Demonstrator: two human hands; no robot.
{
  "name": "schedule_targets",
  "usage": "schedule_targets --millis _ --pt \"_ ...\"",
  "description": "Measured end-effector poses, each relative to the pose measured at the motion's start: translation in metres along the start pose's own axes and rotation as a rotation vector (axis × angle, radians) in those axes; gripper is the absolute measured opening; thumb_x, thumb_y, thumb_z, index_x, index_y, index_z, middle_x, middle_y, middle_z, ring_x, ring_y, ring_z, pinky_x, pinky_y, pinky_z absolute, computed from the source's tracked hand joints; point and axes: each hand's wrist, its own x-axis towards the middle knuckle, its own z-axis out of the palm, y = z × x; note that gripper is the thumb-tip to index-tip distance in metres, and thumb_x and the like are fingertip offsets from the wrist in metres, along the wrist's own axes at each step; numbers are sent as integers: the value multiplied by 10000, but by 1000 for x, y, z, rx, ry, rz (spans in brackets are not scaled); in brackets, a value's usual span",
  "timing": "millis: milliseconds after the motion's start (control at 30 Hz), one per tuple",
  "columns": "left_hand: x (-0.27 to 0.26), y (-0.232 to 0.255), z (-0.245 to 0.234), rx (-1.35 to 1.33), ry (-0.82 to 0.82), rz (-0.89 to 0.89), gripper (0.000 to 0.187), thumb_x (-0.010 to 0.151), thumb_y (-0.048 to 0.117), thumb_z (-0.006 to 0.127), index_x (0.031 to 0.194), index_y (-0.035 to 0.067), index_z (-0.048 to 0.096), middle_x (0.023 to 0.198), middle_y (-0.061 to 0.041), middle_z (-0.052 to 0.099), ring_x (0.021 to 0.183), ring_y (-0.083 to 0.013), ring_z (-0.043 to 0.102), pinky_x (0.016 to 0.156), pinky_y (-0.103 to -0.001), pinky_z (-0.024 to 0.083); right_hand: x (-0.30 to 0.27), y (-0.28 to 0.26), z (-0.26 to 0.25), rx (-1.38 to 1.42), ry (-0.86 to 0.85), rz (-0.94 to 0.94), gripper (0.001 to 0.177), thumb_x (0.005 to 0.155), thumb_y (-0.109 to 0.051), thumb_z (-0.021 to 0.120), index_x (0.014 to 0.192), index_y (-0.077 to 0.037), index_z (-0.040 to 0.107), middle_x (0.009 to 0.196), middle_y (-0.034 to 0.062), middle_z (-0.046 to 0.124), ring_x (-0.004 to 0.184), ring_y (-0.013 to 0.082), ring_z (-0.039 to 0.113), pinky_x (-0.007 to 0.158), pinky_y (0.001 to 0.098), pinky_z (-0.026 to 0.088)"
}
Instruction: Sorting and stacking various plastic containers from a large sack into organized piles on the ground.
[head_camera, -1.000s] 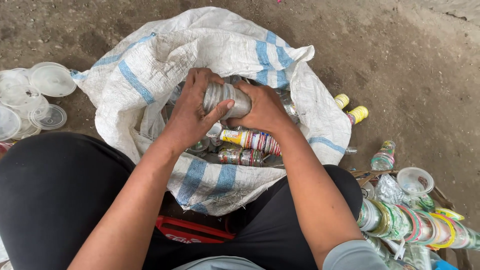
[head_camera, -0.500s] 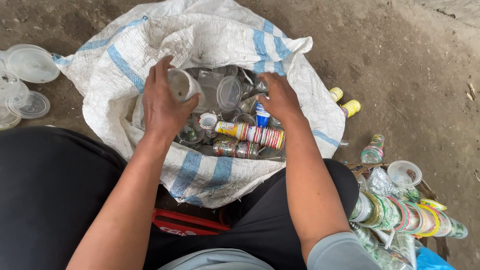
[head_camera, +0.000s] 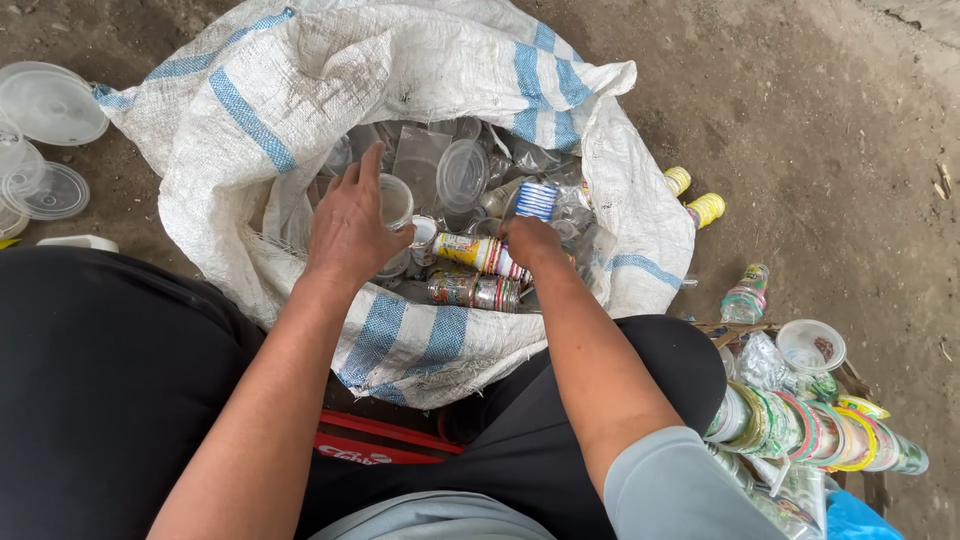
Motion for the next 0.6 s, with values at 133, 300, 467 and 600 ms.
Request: schedule_targets --millis 133,300,467,600 --pt "2 -4 1 23 5 32 1017 704 209 890 1549 72 341 1211 -247 643 1117 -493 651 849 -642 604 -5 -6 -4 39 94 29 320 920 -130 613 1210 -135 750 1180 203 731 1153 396 699 960 528 569" --pt "1 5 -12 44 37 34 1021 714 218 900 1551 62 336 1214 -245 644 1118 -481 657 846 -624 612 -32 -3 -44 130 287 -86 304 964 -49 563 1147 -167 775 1208 97 713 1174 360 672 990 507 547" --pt "2 6 -11 42 38 35 1028 724 230 897 1557 72 316 1202 -227 638 1129 -459 646 831 -615 617 -6 21 -29 239 501 -152 218 954 -58 644 1053 -185 789 1139 29 724 1073 357 692 920 509 583" --pt "2 8 -12 45 34 30 1026 727 243 897 1559 77 320 1191 -217 640 1123 -441 647 824 -614 621 -8 20 -35 296 511 -110 167 917 -89 706 978 -217 795 1093 -9 727 1042 335 705 900 517 589"
